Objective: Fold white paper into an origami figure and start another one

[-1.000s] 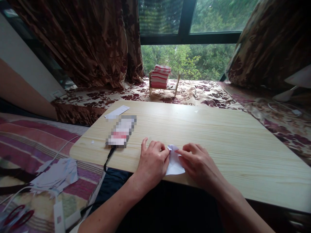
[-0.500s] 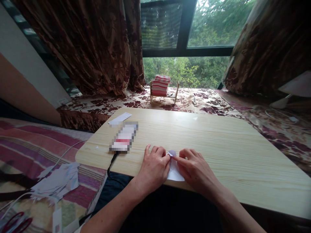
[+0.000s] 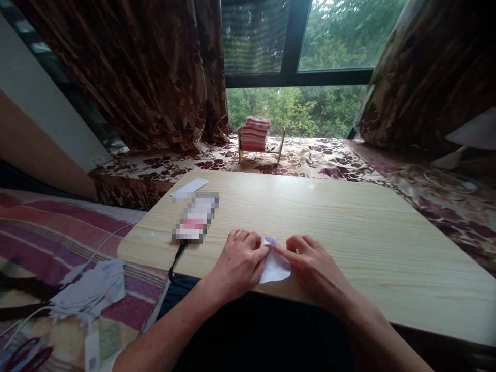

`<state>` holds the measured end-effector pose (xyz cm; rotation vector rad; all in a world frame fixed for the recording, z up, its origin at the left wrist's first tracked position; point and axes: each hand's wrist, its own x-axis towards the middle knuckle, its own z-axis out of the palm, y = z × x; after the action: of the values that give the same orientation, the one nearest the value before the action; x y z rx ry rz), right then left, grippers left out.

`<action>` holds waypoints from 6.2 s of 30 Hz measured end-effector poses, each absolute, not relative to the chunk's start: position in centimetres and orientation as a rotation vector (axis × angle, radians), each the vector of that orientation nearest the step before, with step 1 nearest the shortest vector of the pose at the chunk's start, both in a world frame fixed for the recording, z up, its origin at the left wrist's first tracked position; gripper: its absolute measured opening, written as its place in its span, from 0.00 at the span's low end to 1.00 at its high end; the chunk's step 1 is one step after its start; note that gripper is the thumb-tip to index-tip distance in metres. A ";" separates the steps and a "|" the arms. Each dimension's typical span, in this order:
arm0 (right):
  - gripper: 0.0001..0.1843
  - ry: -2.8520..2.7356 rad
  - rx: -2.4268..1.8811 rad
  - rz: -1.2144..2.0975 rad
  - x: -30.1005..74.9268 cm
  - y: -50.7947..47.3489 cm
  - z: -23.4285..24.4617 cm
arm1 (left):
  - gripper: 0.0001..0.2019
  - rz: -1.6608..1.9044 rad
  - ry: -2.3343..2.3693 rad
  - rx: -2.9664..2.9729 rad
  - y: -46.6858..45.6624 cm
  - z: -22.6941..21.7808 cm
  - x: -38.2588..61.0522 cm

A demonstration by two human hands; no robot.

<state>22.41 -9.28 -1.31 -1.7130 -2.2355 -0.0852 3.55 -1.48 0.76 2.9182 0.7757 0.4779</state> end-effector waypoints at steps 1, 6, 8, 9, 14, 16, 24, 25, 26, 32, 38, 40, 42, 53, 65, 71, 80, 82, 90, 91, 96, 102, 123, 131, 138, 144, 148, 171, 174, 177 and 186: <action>0.23 -2.252 -1.715 -0.099 22.3 -9.2 -1.4 | 0.13 0.481 0.781 2.928 -1.6 0.6 3.6; 0.23 -2.264 -1.726 -0.116 22.1 -9.2 -1.3 | 0.14 0.474 0.826 2.927 -2.1 0.2 3.5; 0.23 -2.249 -1.718 -0.093 22.1 -9.2 -1.2 | 0.15 0.475 0.846 2.913 -2.3 0.1 3.3; 0.23 -2.244 -1.713 -0.081 22.1 -9.3 -1.1 | 0.15 0.476 0.855 2.908 -2.4 0.1 3.3; 0.23 -2.209 -1.701 -0.017 22.4 -9.6 -0.7 | 0.17 0.443 0.870 2.903 -2.6 0.5 3.4; 0.25 -2.175 -1.688 0.027 22.7 -9.7 -0.6 | 0.17 0.446 0.881 2.883 -2.8 0.7 3.4; 0.24 -2.023 -1.638 0.094 24.2 -9.8 -1.0 | 0.19 0.484 0.878 2.740 -4.3 0.9 3.6; 0.24 -2.014 -1.633 0.084 24.2 -9.7 -1.0 | 0.19 0.474 0.888 2.729 -4.4 0.8 3.7; 0.24 -2.007 -1.630 0.071 24.2 -9.5 -1.0 | 0.20 0.469 0.904 2.721 -4.6 0.8 3.9; 0.26 -2.001 -1.642 -0.007 23.6 -8.7 -0.4 | 0.24 0.436 1.027 2.683 -5.6 1.2 4.5; 0.26 -2.000 -1.618 -0.093 22.4 -8.2 0.9 | 0.28 0.395 1.108 2.609 -6.8 1.4 5.8; 0.27 -2.029 -1.625 -0.085 22.1 -8.1 1.1 | 0.29 0.372 1.142 2.595 -7.0 1.0 6.3; 0.27 -2.062 -1.633 -0.039 21.9 -8.0 1.3 | 0.31 0.349 1.159 2.599 -7.0 0.4 6.6; 0.28 -2.184 -1.678 0.092 21.5 -7.6 1.2 | 0.32 0.418 1.148 2.666 -7.0 -1.6 6.5; 0.23 -2.309 -1.587 0.116 22.0 -7.3 1.4 | 0.31 0.431 1.169 2.579 -7.2 -1.1 6.5; 0.24 -2.303 -1.573 0.088 22.2 -7.6 0.7 | 0.30 0.474 1.145 2.557 -6.8 -0.6 6.1; 0.29 -2.266 -1.554 0.128 22.5 -7.7 0.2 | 0.23 0.535 0.984 2.610 -4.7 0.8 4.3; 0.30 -2.235 -1.531 0.127 22.9 -7.9 0.2 | 0.26 0.502 1.000 2.619 -4.5 0.8 4.4; 0.27 -2.157 -1.579 0.042 23.8 -8.7 -0.2 | 0.28 0.463 0.997 2.650 -4.5 0.5 4.5; 0.28 -2.164 -1.592 0.028 23.6 -8.7 -0.2 | 0.28 0.463 0.997 2.649 -4.5 0.5 4.5; 0.25 -2.210 -1.641 0.012 23.1 -8.6 -0.2 | 0.29 0.456 0.997 2.639 -4.5 0.6 4.2; 0.16 -2.051 -1.623 0.062 23.7 -8.6 0.4 | 0.21 0.611 0.901 2.452 -3.2 1.6 3.2; 0.08 -1.918 -1.857 0.168 24.4 -7.1 1.0 | 0.07 0.586 1.076 2.618 -0.8 0.5 6.3; 0.13 -1.920 -2.049 0.207 22.5 -5.9 2.4 | 0.08 0.583 1.084 2.632 -0.6 0.4 6.6; 0.14 -1.863 -2.051 0.353 22.5 -5.5 3.3 | 0.15 0.687 1.166 2.607 -1.1 0.1 7.3; 0.16 -1.850 -2.008 0.381 22.5 -5.4 2.9 | 0.07 0.702 1.166 2.590 -1.3 -0.2 7.1; 0.17 -1.845 -1.920 0.414 23.5 -5.9 2.3 | 0.02 0.716 1.083 2.539 -0.9 -0.5 6.4; 0.04 -1.960 -1.437 0.479 23.8 -5.0 -0.5 | 0.05 0.709 0.892 2.497 -0.1 -0.8 5.3; 0.04 -1.970 -1.444 0.470 23.7 -4.9 -0.4 | 0.05 0.711 0.897 2.514 -0.2 -0.7 5.3; 0.03 -1.978 -1.450 0.454 23.6 -5.0 -0.3 | 0.05 0.729 0.897 2.515 -0.5 -0.7 5.3; 0.04 -1.980 -1.447 0.406 23.4 -5.3 -0.5 | 0.01 0.768 1.006 2.495 -1.5 -0.8 4.7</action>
<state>23.40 -5.32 -0.52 -1.4470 -1.9803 0.4057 4.70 -1.52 -0.78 2.4951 1.0063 0.7677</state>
